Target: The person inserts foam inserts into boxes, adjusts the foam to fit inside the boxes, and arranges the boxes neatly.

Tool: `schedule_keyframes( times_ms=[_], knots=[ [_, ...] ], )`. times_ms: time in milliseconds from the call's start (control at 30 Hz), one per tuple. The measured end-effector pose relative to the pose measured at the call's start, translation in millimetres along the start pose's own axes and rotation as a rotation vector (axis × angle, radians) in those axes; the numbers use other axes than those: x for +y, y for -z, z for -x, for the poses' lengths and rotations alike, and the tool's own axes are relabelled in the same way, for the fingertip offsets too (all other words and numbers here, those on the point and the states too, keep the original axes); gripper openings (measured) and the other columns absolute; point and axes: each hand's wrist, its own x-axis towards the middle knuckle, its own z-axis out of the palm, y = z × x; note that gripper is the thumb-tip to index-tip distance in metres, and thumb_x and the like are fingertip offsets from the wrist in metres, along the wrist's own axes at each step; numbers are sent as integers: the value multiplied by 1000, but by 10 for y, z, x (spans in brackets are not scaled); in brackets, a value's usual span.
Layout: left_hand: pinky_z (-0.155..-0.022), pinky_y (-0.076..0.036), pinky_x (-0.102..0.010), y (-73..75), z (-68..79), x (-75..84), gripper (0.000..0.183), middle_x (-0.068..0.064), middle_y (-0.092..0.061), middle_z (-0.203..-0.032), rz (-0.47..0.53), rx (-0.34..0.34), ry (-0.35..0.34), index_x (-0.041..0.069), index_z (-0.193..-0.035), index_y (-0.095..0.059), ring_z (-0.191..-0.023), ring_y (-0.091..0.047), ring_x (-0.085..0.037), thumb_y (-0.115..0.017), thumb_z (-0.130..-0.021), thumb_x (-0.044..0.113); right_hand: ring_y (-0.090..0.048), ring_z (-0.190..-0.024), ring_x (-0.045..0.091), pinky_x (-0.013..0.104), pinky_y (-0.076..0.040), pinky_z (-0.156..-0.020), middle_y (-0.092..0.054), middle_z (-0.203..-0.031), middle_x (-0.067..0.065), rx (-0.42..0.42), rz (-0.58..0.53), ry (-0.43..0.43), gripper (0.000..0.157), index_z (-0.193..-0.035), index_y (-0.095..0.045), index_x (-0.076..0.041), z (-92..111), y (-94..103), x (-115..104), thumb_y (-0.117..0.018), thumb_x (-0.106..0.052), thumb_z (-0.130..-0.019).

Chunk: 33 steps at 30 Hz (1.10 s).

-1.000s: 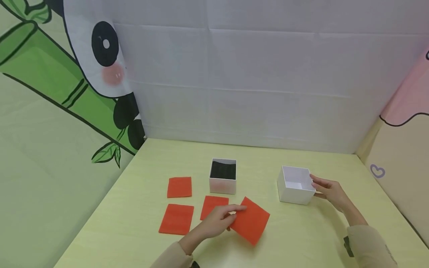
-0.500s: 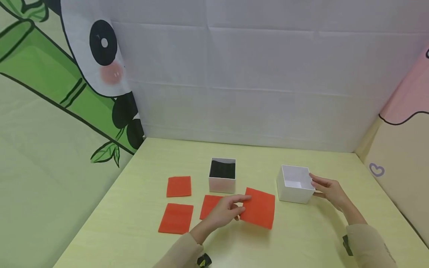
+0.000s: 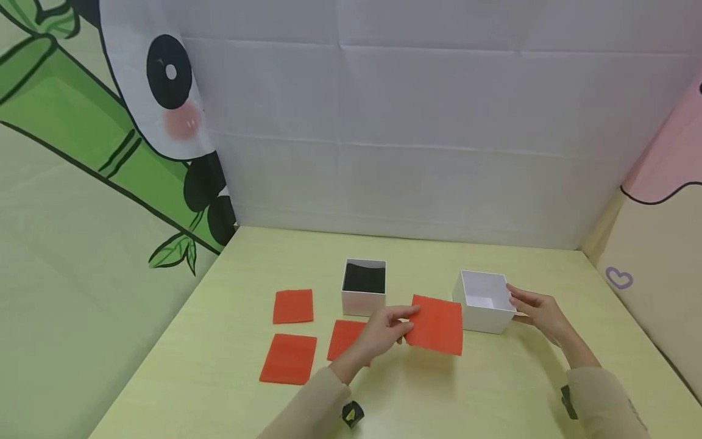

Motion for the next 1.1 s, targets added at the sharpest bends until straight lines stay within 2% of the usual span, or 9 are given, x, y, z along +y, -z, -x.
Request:
schedule_keyframes(
  times_ms=[200,367,433,600,733,833,900,967,1100],
  knots=[
    [-52,-40,-21,-57,-136,45,35,-6,-62,-97,14,29,-29,3,-119,-58,-54,-49,-15,-59,-84,2,-56,-90,-3,27,-49,-70,-54,-102,-24,13,-1,-9,35,-123,-52,-5,19,-20,20,-54,-8,-89],
    [-53,-44,-23,-81,-168,187,33,-12,-63,-94,-8,49,-48,-2,-117,-58,-53,-49,-11,-58,-84,-2,-56,-90,-2,27,-50,-69,-55,-102,-23,2,12,31,33,-122,-54,-7,39,-71,38,-53,-6,-89],
    [-55,-46,-26,-85,-173,251,33,-13,-63,-91,-18,56,-56,-4,-117,-57,-55,-52,-15,-58,-84,-3,-56,-89,-3,29,-50,-68,-55,-102,-23,0,36,36,33,-122,-54,-7,50,-86,31,-53,-6,-89],
    [-55,-46,-24,-113,-290,197,33,-7,-62,-87,-21,57,-70,-2,-118,-57,-61,-58,-26,-58,-84,-1,-56,-87,-2,34,-50,-69,-53,-101,-23,-1,112,26,43,-124,-42,10,89,-129,-7,-56,-8,-88],
    [-54,-45,-21,-145,-437,110,34,-3,-62,-86,-21,48,-73,1,-118,-58,-58,-58,-18,-59,-85,2,-57,-86,-1,34,-50,-69,-54,-101,-21,-6,153,20,47,-122,-36,18,88,-147,-21,-56,-7,-88],
    [-53,-45,-20,-163,-509,107,33,-3,-62,-86,-20,47,-64,2,-118,-58,-56,-57,-11,-59,-85,3,-58,-85,0,31,-50,-68,-56,-105,-10,-2,204,36,46,-122,-37,18,84,-157,-28,-56,-7,-88],
    [-53,-45,-19,-176,-554,105,33,-2,-62,-85,-26,54,-56,2,-117,-59,-55,-56,-8,-60,-84,3,-58,-84,0,30,-50,-68,-57,-111,6,2,249,53,47,-122,-37,18,76,-164,-39,-56,-7,-88],
    [-52,-45,-19,-186,-596,99,33,-2,-62,-84,-30,59,-53,1,-117,-59,-54,-56,-8,-60,-84,2,-58,-84,0,30,-50,-68,-51,-115,24,3,291,57,49,-123,-36,17,64,-171,-57,-57,-8,-87],
    [-51,-45,-19,-208,-668,90,33,-2,-62,-82,-30,63,-37,1,-117,-59,-53,-56,-8,-61,-83,2,-57,-85,0,33,-50,-70,-39,-120,39,-28,318,31,54,-127,-30,16,45,-169,-89,-57,-9,-88]
  ],
)
